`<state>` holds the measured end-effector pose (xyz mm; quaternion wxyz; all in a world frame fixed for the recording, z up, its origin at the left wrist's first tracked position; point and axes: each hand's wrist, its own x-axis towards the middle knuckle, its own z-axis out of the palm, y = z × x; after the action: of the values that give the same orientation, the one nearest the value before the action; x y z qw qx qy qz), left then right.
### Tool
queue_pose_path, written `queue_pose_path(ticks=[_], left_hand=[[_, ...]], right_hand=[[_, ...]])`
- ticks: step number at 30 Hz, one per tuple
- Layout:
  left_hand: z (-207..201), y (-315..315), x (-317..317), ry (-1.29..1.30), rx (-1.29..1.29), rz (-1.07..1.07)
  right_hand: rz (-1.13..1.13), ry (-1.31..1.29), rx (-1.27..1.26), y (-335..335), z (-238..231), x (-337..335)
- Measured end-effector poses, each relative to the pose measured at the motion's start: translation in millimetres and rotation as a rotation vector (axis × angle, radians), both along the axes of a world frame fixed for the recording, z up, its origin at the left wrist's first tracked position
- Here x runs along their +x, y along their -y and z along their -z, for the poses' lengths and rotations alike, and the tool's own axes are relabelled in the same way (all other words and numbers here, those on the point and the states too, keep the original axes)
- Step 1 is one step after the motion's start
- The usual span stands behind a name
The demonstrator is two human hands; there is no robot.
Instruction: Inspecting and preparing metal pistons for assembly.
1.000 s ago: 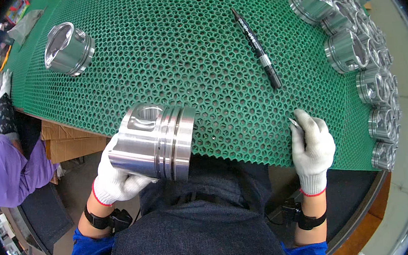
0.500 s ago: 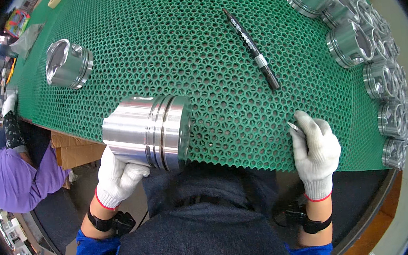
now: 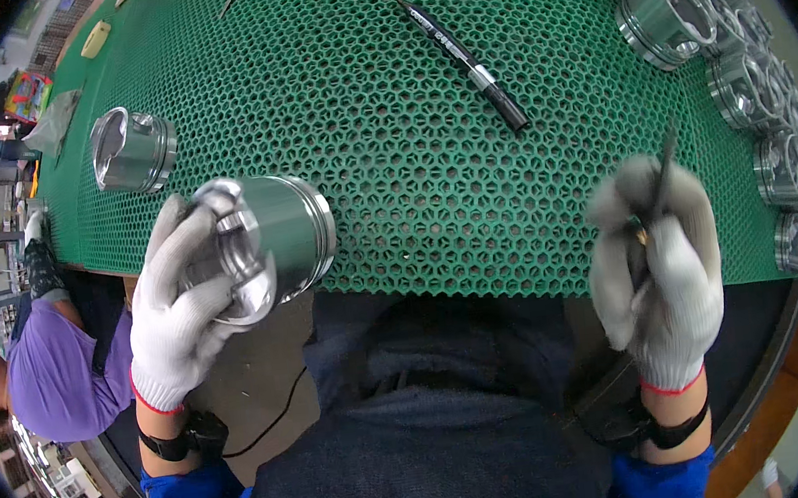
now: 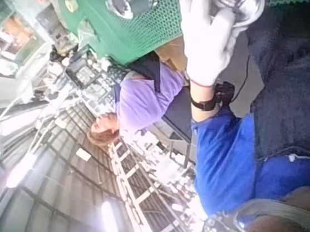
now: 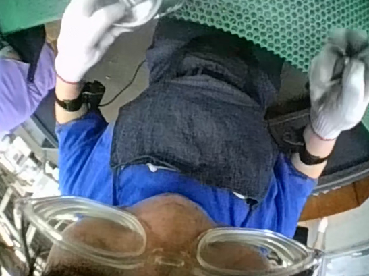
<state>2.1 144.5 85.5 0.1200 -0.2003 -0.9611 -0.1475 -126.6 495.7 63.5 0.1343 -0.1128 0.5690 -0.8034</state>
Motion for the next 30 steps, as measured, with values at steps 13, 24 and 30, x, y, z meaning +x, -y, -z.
queue_pose_path(ticks=[13, 24, 30], left_hand=[[-0.7, -34.3, -75.8, -0.183, 0.330, -0.067], [9.8, -75.7, -7.9, -0.147, 0.050, -0.061], [9.8, -74.0, -8.0, -0.135, 0.014, -0.070]], right_hand=[[-0.102, -1.495, 0.945, 90.1, 9.3, -40.0], [-0.459, -0.883, 1.053, 69.0, 2.5, 7.5], [-1.043, 0.946, 0.001, 65.4, 3.1, -3.1]])
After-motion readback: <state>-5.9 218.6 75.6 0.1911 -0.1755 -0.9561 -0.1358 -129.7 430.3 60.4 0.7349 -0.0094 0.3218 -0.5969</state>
